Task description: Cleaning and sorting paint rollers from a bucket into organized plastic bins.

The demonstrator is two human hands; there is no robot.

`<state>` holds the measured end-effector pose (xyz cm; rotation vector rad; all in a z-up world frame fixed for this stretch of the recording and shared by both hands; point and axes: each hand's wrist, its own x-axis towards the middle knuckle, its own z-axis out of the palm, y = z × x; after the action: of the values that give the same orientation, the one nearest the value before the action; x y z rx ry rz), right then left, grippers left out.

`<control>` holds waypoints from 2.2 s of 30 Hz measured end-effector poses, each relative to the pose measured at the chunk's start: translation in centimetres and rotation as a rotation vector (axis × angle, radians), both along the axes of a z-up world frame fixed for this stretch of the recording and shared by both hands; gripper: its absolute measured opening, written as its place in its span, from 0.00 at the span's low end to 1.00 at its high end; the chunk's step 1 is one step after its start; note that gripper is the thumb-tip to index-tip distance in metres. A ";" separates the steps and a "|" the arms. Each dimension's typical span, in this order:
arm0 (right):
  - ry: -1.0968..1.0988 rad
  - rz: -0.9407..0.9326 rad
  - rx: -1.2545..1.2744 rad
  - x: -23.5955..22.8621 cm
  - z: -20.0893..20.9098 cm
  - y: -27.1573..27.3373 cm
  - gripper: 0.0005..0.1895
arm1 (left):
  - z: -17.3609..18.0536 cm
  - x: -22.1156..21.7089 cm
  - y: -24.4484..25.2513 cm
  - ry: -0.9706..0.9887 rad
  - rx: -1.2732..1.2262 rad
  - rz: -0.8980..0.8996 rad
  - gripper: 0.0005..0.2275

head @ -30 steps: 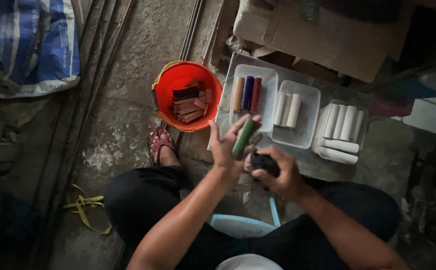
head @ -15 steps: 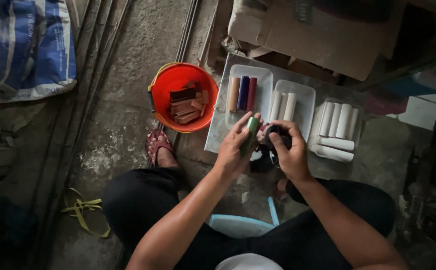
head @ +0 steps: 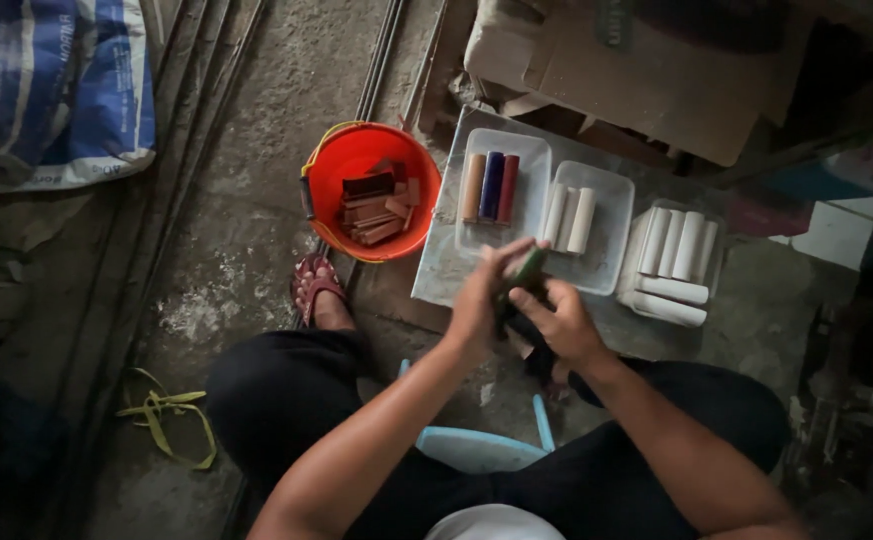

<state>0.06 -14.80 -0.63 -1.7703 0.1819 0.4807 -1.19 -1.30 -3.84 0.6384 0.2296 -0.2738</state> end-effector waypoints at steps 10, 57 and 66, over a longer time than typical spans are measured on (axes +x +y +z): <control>-0.049 -0.083 -0.016 -0.8 2.7 -0.7 0.15 | 3.7 -2.2 -0.8 0.027 0.513 -0.117 0.34; -0.330 0.269 -0.249 12.0 -0.9 3.7 0.16 | 9.5 -1.8 5.3 -0.546 1.105 -1.025 0.28; 0.029 0.683 -0.046 -1.8 4.5 -5.2 0.50 | 6.7 -1.0 4.3 -0.490 1.157 -0.877 0.21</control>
<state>-1.73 -20.05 3.85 -1.8467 -0.4120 0.9925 -2.17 2.96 2.87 1.9217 -0.4383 -0.8266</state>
